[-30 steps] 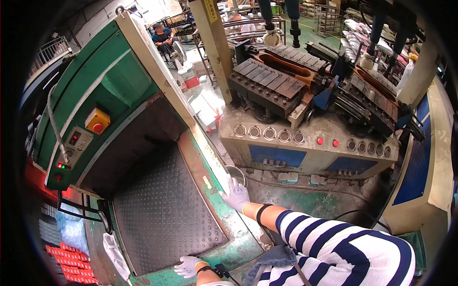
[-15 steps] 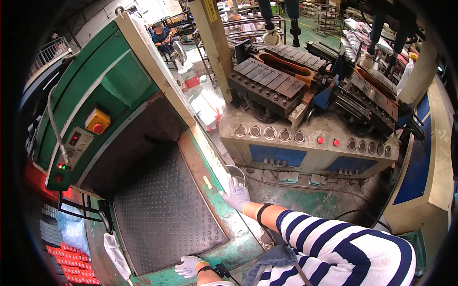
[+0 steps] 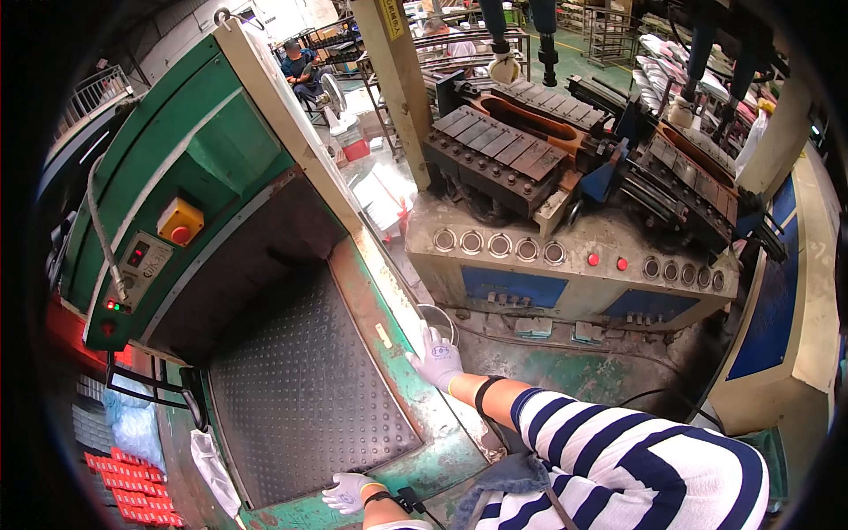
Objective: Operating industrial machinery for shoe sole attaching and pressing.
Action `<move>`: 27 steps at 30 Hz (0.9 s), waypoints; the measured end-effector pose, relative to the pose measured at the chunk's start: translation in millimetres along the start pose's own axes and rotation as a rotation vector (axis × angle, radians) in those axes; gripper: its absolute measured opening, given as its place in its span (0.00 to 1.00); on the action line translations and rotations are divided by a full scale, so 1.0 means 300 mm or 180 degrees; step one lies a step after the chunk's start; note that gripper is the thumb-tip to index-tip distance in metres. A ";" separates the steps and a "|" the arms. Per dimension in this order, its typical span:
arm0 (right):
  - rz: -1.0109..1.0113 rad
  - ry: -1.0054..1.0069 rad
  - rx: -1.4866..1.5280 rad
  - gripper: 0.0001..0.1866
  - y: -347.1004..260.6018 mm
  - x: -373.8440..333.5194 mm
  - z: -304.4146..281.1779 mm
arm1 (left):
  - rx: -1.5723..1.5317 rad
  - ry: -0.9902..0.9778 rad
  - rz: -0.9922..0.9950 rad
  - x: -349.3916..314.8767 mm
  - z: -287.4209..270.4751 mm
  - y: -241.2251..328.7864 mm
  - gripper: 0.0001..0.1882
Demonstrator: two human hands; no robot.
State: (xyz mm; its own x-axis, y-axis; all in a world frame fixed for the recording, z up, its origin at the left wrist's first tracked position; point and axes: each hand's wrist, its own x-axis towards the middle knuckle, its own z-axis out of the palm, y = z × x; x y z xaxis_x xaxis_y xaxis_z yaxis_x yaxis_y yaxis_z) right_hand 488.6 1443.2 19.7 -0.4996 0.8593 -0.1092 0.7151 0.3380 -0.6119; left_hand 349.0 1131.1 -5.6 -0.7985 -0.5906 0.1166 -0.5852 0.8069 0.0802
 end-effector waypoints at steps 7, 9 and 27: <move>0.0072 -0.0091 -0.0158 0.45 -0.004 -0.004 -0.004 | -0.0095 -0.0004 0.0019 -0.003 0.004 -0.002 0.31; 0.0012 -0.0044 -0.0118 0.45 -0.004 -0.005 -0.003 | -0.0099 0.0021 0.0022 -0.004 0.004 -0.004 0.31; 0.0016 -0.0019 -0.0060 0.46 0.000 -0.001 0.007 | -0.0122 0.0008 0.0042 -0.020 -0.033 0.003 0.32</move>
State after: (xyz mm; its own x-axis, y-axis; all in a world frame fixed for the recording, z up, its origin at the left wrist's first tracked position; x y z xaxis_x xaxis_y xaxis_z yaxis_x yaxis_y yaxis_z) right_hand 487.7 1442.1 18.1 -0.4990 0.8587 -0.1169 0.7267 0.3411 -0.5963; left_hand 354.7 1135.4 3.4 -0.8057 -0.5800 0.1204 -0.5687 0.8142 0.1164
